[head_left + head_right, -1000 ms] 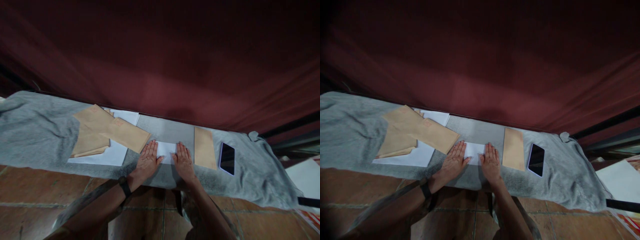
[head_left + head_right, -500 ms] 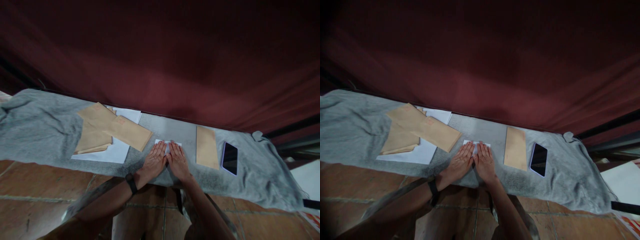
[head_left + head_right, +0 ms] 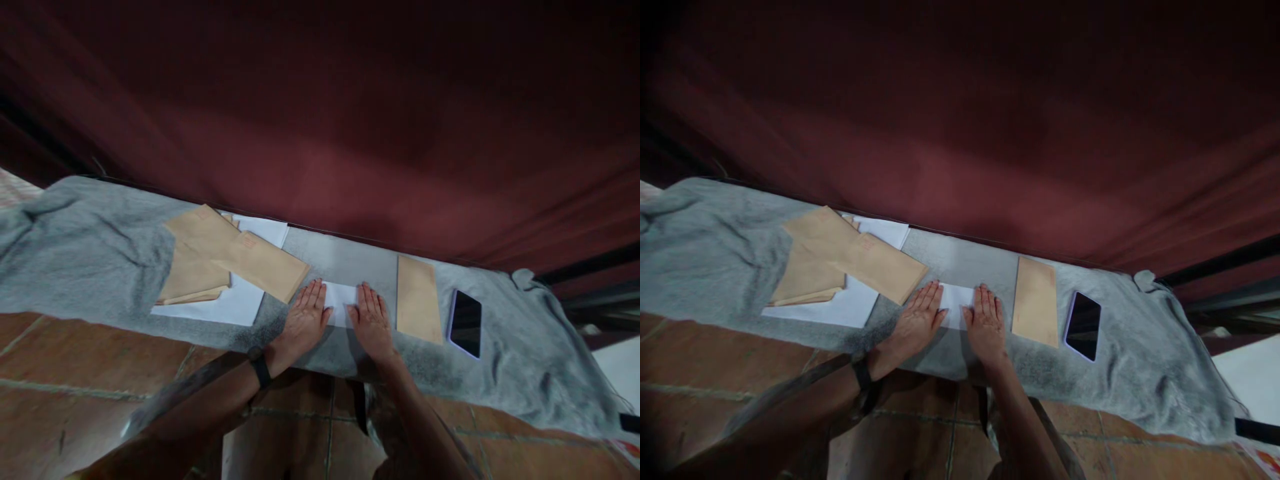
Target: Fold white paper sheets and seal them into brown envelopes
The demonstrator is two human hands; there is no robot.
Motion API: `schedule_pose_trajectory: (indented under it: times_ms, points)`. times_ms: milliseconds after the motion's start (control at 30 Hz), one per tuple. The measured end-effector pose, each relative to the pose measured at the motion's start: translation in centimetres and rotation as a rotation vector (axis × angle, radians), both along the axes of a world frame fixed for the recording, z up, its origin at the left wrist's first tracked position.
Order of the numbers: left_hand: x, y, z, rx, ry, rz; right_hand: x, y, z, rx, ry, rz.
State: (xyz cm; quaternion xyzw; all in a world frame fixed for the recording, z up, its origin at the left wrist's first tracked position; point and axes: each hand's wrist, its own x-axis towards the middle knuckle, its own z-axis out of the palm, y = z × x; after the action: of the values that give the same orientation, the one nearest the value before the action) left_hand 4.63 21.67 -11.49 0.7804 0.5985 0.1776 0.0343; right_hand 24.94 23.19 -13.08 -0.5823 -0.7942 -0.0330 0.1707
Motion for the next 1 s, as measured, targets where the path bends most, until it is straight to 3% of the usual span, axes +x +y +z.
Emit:
schedule_pose_trajectory:
  times_ms: [133,267,400,500,567,667,733,800,900,1000]
  points:
    - [0.1,0.6,0.7,-0.104,-0.200,0.055,-0.5,-0.2,0.4,-0.007,0.041,0.013]
    - [-0.2,2.0,1.1,-0.215,-0.539,0.165,-1.7,-0.8,0.7,-0.081,0.057,0.095]
    - [-0.9,3.8,1.5,-0.335,-0.882,0.309,-2.6,-1.3,0.5,-0.086,0.064,0.076]
    - [-1.0,4.4,1.6,-0.376,-0.985,0.386,-2.9,-1.3,0.5,-0.078,0.058,0.079]
    - [-0.8,4.3,2.0,-0.354,-0.957,0.392,-3.0,-1.3,0.5,-0.080,0.055,0.083]
    - [-0.6,3.5,3.3,-0.263,-0.830,0.284,-3.1,-1.1,0.8,-0.081,0.061,0.079]
    - [-1.0,2.9,4.4,-0.129,-0.616,0.218,-3.0,-0.9,1.0,-0.080,0.077,0.081]
    - [-1.9,2.7,5.4,-0.037,-0.330,0.249,-2.9,-0.7,1.1,-0.082,0.108,0.088]
    - [-3.4,3.2,6.0,-0.137,-0.029,0.355,-2.7,-0.2,1.1,-0.094,0.206,0.083]
    - [-4.0,3.7,5.8,-0.279,0.069,0.329,-2.9,0.2,1.4,-0.130,0.385,0.097]
